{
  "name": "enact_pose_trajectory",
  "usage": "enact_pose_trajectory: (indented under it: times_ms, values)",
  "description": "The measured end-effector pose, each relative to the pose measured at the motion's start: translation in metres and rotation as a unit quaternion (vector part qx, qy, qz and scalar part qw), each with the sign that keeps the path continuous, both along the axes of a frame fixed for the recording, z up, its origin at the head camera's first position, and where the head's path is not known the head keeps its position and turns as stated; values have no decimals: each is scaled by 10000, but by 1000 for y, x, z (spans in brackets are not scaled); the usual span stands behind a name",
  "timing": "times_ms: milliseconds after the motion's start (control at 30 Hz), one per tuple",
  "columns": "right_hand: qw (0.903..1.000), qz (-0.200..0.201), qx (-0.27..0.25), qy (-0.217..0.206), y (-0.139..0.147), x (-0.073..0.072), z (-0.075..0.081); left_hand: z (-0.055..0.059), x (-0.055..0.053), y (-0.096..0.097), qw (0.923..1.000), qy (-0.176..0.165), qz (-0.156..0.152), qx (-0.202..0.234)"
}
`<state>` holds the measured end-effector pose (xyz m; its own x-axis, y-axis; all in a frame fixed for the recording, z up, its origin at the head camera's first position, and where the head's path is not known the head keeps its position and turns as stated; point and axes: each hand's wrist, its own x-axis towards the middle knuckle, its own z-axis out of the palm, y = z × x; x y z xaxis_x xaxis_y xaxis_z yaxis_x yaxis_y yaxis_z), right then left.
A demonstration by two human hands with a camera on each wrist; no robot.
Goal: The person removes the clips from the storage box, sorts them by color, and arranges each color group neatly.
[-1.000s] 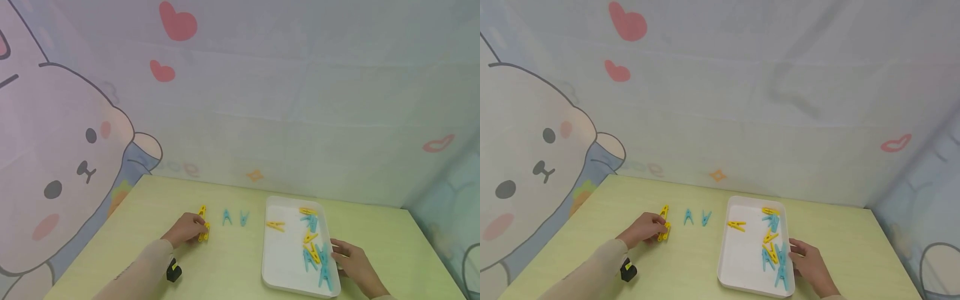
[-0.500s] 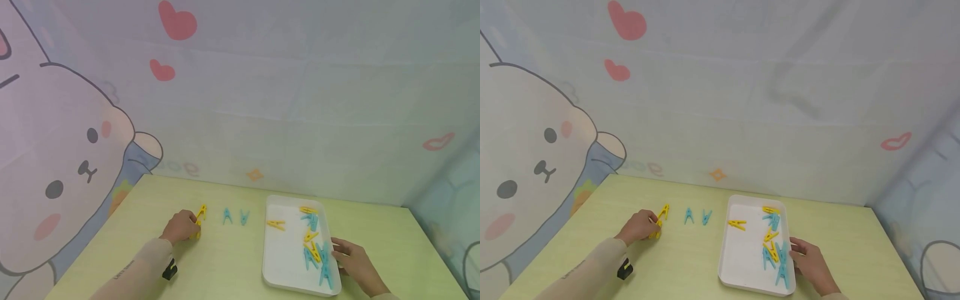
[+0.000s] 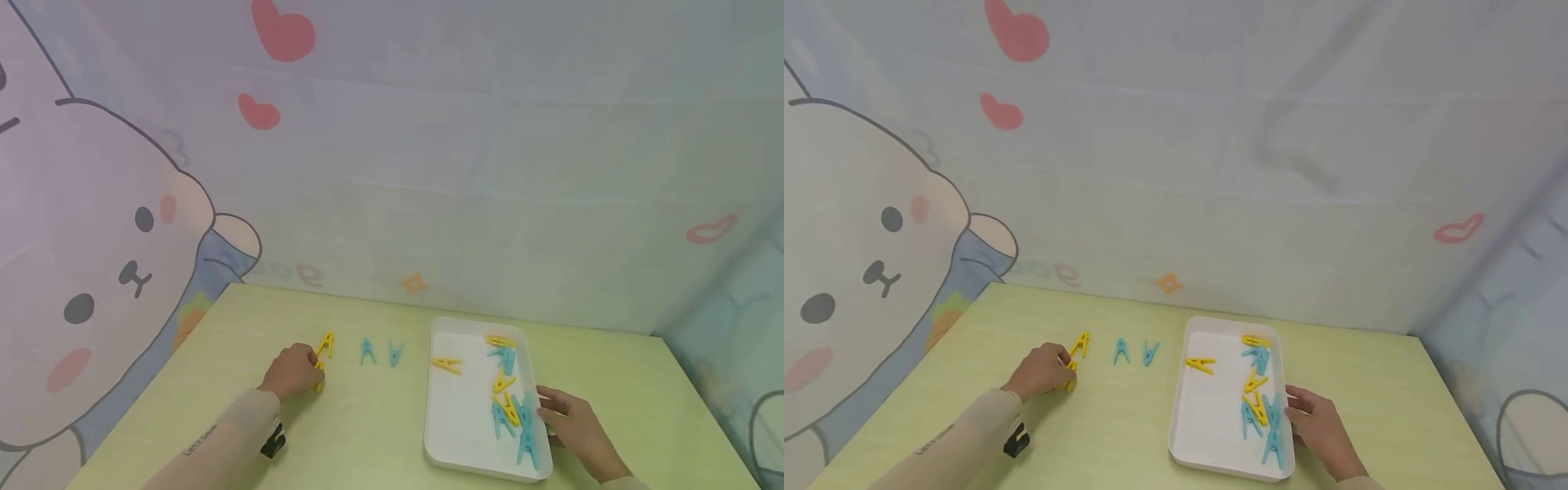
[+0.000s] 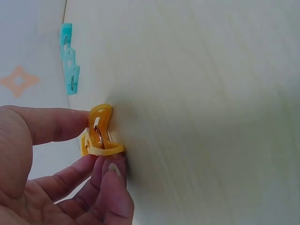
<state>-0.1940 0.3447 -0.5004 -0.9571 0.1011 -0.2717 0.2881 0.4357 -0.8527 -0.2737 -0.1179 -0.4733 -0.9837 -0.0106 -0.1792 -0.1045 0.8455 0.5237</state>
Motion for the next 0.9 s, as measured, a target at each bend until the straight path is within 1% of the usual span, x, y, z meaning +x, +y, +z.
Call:
enact_pose_trajectory:
  times_ms: [167, 300, 467, 567, 667, 767, 900]
  values:
    - [10000, -9, -4, -25, 1, 0, 1, 2, -1, 1, 10000, -30, -35, -71]
    - [10000, 26, -5, -37, 0, 0, 2, 7, -4, -2, 9999, 47, -48, -94]
    - [10000, -3, -4, -57, 0, 1, 1, 13, -7, -1, 9998, 132, -121, 31]
    - [10000, 1, -13, -33, 0, 1, 2, 16, -9, 4, 9990, 127, -209, 380]
    - [10000, 6, -44, -8, 0, 1, 2, 20, -10, 14, 9948, 55, -252, 990]
    - [10000, -9, -68, -9, 0, 1, 1, 24, -12, 27, 9855, -73, -227, 1682]
    - [10000, -11, -89, -18, -1, 0, 1, 28, -16, 48, 9702, -184, -275, 2400]
